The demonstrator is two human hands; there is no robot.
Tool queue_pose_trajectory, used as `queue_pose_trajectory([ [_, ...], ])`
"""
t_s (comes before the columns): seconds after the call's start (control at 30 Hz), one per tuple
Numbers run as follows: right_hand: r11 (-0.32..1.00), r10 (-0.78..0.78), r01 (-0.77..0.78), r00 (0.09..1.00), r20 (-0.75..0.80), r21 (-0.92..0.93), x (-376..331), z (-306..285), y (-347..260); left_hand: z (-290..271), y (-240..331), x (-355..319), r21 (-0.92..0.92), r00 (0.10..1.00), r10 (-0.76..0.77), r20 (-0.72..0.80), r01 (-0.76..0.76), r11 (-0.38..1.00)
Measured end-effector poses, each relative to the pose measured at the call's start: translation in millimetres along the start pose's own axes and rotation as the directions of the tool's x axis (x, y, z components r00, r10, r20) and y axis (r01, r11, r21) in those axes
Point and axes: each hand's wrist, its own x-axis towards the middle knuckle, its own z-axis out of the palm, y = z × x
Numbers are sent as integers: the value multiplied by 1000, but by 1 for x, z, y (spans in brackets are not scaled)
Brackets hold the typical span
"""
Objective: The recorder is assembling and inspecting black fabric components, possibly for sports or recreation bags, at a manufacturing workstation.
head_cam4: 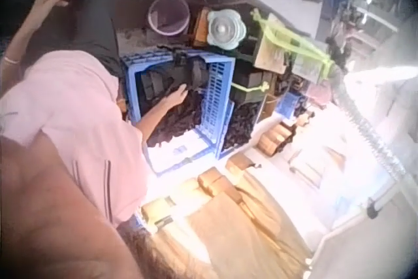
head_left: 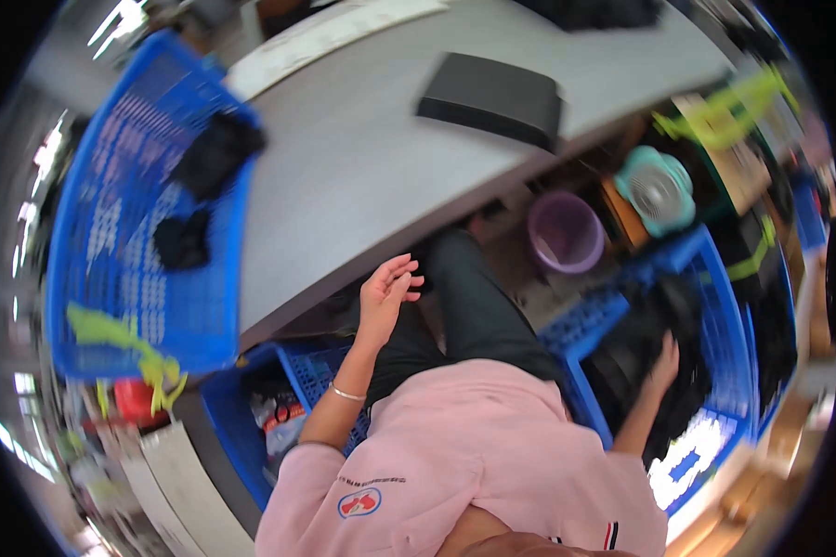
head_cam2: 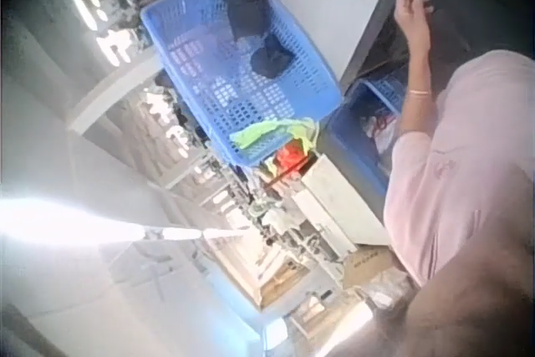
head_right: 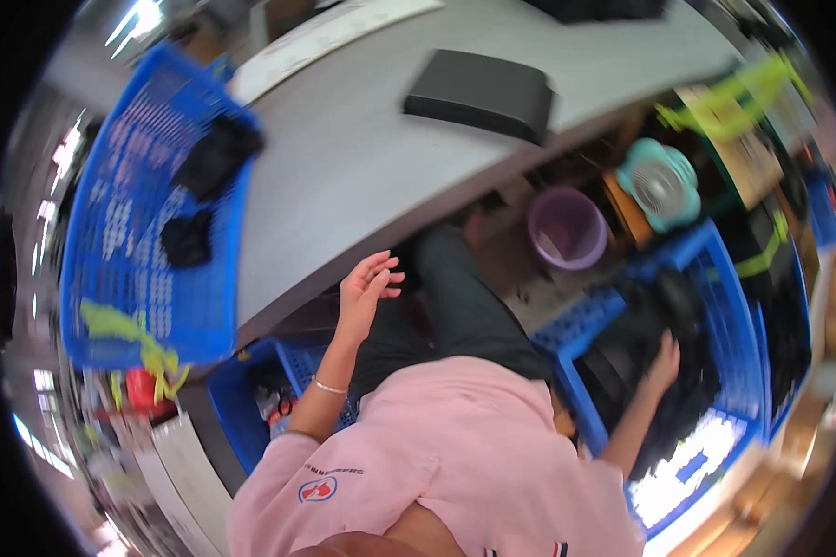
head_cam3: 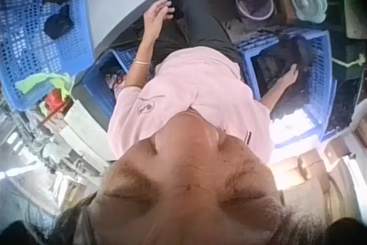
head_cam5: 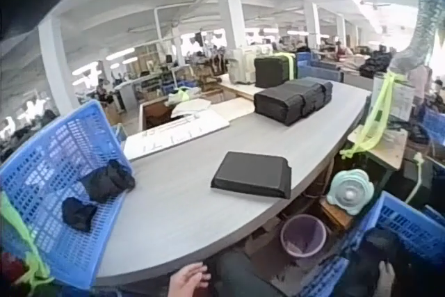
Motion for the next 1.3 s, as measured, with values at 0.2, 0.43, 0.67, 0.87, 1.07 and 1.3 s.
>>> queue_pose_trajectory([
  [0.2,577,-142,-314,870,-471,-754,28,-52,83,-137,17,75,618,856,405,-322,-134,775],
  [0.43,751,-93,-121,954,-285,-649,30,53,55,-287,90,170,925,279,908,-313,307,225],
  [0.67,860,-210,203,977,37,-468,15,111,22,-347,146,180,906,273,962,-32,415,-88],
  [0.87,732,-368,572,789,491,-370,-62,233,-36,-303,185,173,925,450,844,291,95,-369],
  [1.07,754,-388,645,289,875,122,-192,339,-117,-180,154,137,927,523,825,215,-375,-4],
  [1.3,515,-118,856,11,993,51,-217,427,-112,-12,101,27,735,641,752,153,-583,347],
])
